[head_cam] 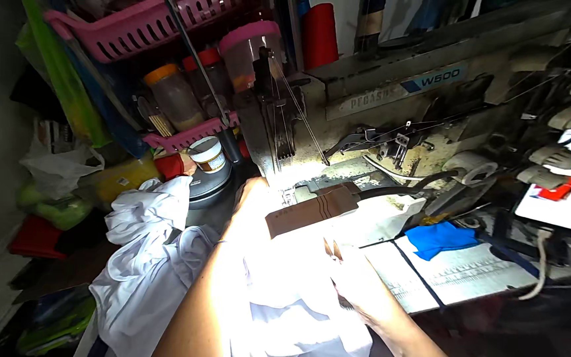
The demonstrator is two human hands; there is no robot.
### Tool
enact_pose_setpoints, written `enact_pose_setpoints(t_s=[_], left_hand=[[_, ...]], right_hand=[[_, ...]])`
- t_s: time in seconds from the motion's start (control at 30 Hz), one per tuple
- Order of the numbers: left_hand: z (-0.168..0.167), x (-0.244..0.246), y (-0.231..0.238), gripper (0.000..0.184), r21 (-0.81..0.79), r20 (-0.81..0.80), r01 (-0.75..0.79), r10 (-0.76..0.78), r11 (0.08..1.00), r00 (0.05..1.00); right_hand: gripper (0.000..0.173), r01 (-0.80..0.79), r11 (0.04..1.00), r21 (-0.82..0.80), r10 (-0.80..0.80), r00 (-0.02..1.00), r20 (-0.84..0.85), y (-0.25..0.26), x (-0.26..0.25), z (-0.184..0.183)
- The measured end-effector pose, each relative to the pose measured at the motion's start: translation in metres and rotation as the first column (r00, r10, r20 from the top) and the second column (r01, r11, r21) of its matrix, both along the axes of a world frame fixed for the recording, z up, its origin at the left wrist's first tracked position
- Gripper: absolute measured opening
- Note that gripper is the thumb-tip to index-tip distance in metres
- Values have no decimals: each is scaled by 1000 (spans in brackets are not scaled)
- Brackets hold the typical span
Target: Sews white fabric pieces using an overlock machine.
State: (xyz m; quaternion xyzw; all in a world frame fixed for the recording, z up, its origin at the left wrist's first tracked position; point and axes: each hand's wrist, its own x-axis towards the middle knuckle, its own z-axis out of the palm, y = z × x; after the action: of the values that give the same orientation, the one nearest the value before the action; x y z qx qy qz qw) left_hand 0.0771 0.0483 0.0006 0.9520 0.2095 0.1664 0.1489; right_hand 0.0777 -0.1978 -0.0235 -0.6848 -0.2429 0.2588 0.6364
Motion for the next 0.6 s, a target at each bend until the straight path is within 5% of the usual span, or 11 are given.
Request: enact_pose_setpoints(t_s=[0.1, 0.17, 0.23, 0.37, 0.43, 0.5, 0.53, 0.6], left_hand=[[16, -33, -22, 18, 57, 251, 136, -146, 989, 957], [41, -65, -51, 20, -1, 306, 141, -134, 990, 943], [28, -83, -69, 23, 13, 410, 50, -51, 999, 911], [-3, -102, -115, 58, -45, 179, -171, 176, 984, 968], [-13, -97, -117, 62, 78, 150, -210, 196, 975, 969], [-10, -92, -118, 66, 134, 82, -237, 227, 962, 970], [-9, -91, -118, 68, 149, 71, -229, 221, 962, 973], [-10, -91, -117, 68, 175, 61, -202, 194, 964, 979]], right_hand=[[18, 88, 985, -147, -28, 930, 366, -14, 12, 8], [10, 228, 971, -73, -114, 708, 697, -22, 25, 15], [9, 265, 958, -108, -37, 489, 871, -25, 41, 37], [26, 277, 780, -561, 311, 606, 732, 7, 77, 69], [24, 274, 913, -304, 213, 315, 925, 42, 127, 4], [26, 72, 997, -22, 16, 85, 996, 67, 168, -39], [27, 27, 958, -287, 276, 196, 941, 52, 154, -6], [27, 8, 864, -503, 478, 302, 825, 34, 125, 42]])
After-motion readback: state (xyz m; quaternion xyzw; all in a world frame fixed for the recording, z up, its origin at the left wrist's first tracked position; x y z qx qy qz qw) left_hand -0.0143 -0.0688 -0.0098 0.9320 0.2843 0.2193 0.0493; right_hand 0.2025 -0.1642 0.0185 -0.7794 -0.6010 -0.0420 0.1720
